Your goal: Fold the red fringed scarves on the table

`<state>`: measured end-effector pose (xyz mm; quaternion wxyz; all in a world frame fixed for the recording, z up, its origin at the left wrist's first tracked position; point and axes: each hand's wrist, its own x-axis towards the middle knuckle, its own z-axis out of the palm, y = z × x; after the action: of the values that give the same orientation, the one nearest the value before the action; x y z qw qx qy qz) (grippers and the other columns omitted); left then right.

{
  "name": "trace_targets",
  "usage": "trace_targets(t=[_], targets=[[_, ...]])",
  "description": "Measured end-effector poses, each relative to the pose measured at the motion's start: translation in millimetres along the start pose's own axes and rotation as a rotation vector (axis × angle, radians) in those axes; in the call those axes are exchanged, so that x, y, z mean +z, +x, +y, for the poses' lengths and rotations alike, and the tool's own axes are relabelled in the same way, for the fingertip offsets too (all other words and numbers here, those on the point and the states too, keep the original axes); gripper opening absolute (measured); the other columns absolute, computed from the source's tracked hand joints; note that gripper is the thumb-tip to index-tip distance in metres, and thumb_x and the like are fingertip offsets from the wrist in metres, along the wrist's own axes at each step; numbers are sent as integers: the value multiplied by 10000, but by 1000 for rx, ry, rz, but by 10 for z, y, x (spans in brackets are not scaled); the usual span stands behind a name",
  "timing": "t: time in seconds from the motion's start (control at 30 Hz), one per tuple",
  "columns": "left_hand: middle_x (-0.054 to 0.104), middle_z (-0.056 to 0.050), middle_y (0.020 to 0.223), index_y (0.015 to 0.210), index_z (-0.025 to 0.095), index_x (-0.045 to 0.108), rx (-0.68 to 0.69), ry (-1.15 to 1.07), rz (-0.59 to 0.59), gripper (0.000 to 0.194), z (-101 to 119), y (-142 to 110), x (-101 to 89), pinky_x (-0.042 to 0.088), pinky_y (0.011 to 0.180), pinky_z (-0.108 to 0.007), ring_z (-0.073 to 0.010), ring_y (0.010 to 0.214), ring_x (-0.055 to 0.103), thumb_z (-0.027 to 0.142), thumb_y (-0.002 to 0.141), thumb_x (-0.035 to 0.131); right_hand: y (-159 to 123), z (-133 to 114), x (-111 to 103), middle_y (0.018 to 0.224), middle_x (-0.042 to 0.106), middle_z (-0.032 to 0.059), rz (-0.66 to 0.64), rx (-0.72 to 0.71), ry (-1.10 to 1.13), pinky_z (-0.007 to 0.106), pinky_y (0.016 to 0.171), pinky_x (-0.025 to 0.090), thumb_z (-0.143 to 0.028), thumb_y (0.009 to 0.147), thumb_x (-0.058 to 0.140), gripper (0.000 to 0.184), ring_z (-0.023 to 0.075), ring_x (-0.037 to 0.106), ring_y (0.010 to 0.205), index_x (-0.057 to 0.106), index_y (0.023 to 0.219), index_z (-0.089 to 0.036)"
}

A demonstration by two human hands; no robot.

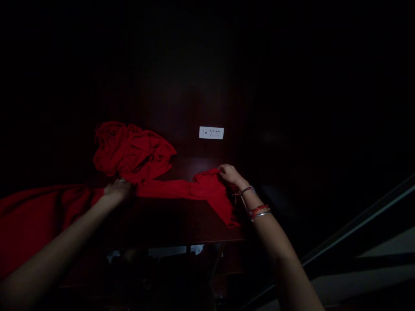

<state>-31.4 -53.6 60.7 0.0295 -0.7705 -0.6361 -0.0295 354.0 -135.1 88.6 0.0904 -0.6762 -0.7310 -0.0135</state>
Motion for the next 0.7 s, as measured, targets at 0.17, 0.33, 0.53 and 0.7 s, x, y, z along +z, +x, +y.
trace_targets(t=[0.17, 0.33, 0.53, 0.7], targets=[[351, -70, 1251, 1166, 169, 388, 410, -127, 169, 376, 900, 347, 7, 259, 912, -297, -176, 1136, 307, 266, 807, 340, 324, -387, 268, 1309, 229, 73, -93, 29, 56, 359, 852, 299, -290, 533, 653, 780, 271, 212, 1164, 299, 1228, -260], [401, -76, 1212, 1160, 143, 392, 727, -320, 62, 432, 1143, 450, 524, 256, 921, -287, -175, 1134, 312, 380, 801, 358, 415, -414, 441, 959, 566, 101, -103, 193, 89, 249, 732, 364, -155, 659, 490, 302, 194, 502, 908, 561, 951, -176], [506, -68, 1035, 1065, 164, 455, 583, -199, 108, 288, 1012, 474, 535, 358, 805, -263, -158, 947, 467, 188, 795, 357, 279, -88, 248, 925, 552, 92, 689, 573, 343, 248, 699, 381, -145, 714, 286, 336, 161, 514, 815, 471, 995, -125], [493, -110, 954, 1015, 157, 475, 167, -3, 399, 318, 840, 454, 231, 379, 700, -314, -220, 882, 473, 68, 750, 323, 38, -7, 181, 888, 533, 96, 739, 615, 190, 258, 689, 376, -50, 617, 328, 343, 168, 505, 806, 531, 879, -137]])
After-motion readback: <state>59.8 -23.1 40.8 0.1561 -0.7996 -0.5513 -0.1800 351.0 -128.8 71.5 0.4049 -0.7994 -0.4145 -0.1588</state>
